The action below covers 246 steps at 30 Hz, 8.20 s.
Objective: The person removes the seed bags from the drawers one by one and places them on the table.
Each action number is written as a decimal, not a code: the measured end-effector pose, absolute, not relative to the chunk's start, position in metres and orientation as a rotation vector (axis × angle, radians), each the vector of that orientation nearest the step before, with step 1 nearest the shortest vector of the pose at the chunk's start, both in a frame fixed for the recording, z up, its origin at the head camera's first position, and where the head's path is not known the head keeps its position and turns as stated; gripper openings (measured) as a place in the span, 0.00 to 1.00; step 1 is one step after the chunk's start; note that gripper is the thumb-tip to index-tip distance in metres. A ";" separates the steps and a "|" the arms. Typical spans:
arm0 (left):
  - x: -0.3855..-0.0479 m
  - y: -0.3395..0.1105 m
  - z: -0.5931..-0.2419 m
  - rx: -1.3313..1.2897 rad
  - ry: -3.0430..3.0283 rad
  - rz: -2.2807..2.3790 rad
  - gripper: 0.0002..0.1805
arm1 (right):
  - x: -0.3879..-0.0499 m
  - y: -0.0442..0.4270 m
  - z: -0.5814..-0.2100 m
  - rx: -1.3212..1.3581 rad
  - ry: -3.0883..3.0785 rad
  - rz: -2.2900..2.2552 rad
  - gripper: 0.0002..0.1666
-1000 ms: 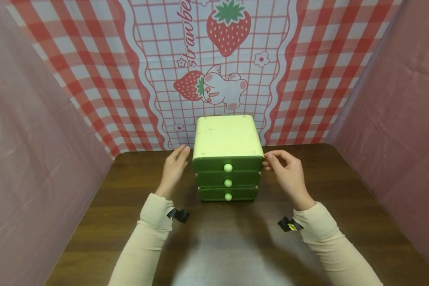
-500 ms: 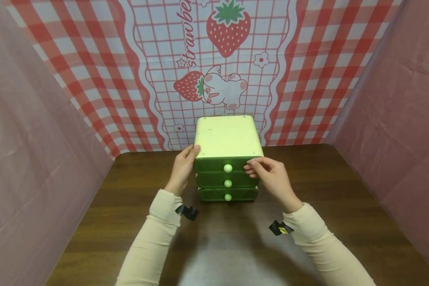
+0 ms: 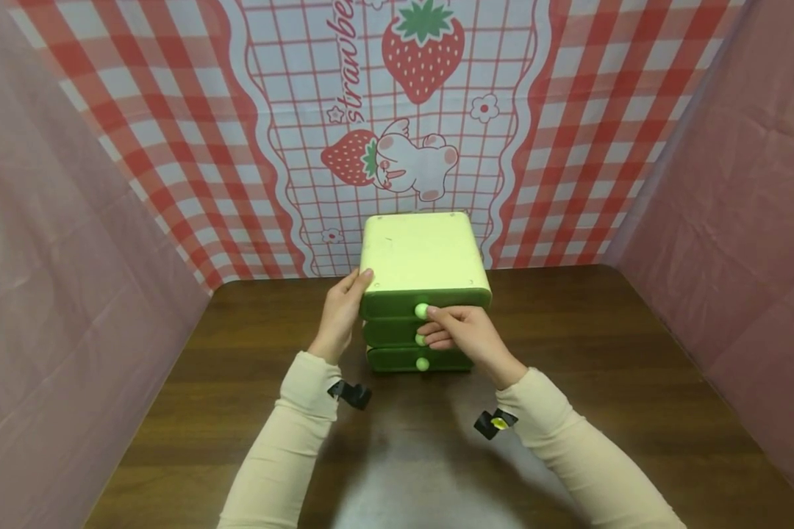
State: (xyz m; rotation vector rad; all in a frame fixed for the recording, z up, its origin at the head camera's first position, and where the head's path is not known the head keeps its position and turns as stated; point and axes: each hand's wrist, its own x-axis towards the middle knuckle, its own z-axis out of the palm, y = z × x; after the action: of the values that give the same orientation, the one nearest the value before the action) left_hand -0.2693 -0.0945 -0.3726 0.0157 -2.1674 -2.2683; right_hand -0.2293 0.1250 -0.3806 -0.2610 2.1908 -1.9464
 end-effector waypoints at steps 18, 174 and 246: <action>-0.267 -0.094 -0.378 0.035 -2.098 -2.323 0.37 | -0.233 0.114 -0.385 -0.077 2.052 -2.002 0.34; -0.252 -0.096 -0.373 -0.026 -2.228 -2.121 0.34 | -0.199 0.137 -0.337 -0.870 3.092 -0.320 0.52; -0.266 -0.097 -0.394 -0.010 -2.186 -2.130 0.36 | -0.207 0.130 -0.355 -0.583 2.806 -1.263 0.36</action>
State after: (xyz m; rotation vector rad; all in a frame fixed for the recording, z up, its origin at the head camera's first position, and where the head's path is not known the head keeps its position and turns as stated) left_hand -0.2658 -0.0970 -0.3936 -0.0097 -2.1857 -2.1298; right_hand -0.2073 0.1300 -0.3550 -0.5832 2.8065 -1.2629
